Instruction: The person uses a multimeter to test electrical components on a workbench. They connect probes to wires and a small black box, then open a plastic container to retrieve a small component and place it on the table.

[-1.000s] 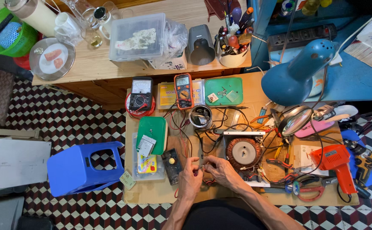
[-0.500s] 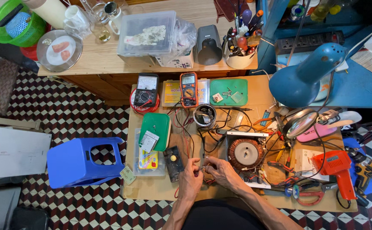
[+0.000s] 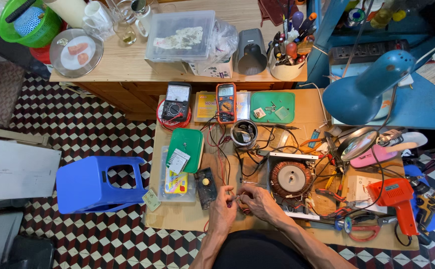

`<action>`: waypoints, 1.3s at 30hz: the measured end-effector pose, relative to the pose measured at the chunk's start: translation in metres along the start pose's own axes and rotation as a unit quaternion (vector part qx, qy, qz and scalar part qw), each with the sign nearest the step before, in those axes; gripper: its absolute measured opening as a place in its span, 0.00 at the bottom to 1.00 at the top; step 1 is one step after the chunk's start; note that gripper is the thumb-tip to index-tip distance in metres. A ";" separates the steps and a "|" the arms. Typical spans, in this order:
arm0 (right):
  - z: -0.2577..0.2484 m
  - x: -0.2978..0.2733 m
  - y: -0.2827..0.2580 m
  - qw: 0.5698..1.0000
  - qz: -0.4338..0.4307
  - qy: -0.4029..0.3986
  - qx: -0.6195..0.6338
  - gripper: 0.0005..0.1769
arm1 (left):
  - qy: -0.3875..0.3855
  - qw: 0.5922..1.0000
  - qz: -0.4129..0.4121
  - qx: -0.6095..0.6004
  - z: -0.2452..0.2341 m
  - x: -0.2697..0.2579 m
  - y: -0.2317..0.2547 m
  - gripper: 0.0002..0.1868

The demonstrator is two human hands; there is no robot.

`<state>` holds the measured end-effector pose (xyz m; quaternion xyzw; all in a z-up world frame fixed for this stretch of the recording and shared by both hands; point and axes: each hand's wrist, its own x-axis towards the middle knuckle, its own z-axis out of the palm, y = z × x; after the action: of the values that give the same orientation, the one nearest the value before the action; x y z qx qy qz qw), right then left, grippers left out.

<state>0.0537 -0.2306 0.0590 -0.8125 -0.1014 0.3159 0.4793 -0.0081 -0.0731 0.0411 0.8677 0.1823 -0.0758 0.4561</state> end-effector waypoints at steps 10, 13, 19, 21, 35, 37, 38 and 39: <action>0.009 -0.003 0.002 0.999 0.047 -0.021 0.009 0.15 | -0.003 1.000 0.018 -0.006 -0.004 -0.005 -0.008 0.24; 0.011 -0.004 0.003 0.998 0.044 -0.018 0.028 0.15 | -0.007 1.000 -0.001 -0.002 -0.005 -0.006 -0.008 0.24; 0.018 -0.003 0.013 0.993 0.053 -0.016 0.100 0.14 | 0.002 0.999 0.023 -0.022 -0.003 -0.009 -0.012 0.22; 0.024 -0.005 0.020 0.992 0.037 -0.014 0.123 0.13 | 0.017 0.998 0.057 -0.027 0.002 -0.008 -0.014 0.22; 0.022 -0.012 0.007 0.990 0.107 -0.024 0.084 0.21 | 0.031 0.987 -0.008 -0.155 0.009 -0.022 -0.039 0.17; 0.022 -0.014 -0.002 0.984 0.142 -0.021 0.106 0.22 | 0.021 0.965 -0.040 -0.259 0.007 -0.018 -0.043 0.15; 0.021 -0.015 -0.008 0.980 0.158 -0.018 0.118 0.22 | 0.025 0.938 -0.066 -0.338 0.007 -0.013 -0.042 0.16; 0.021 -0.016 -0.014 0.977 0.167 -0.023 0.131 0.22 | 0.028 0.905 -0.091 -0.414 0.006 -0.009 -0.040 0.16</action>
<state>0.0306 -0.2158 0.0699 -0.7409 0.0668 0.4207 0.5193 -0.0316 -0.0592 0.0097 0.5825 0.2881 -0.0109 0.7600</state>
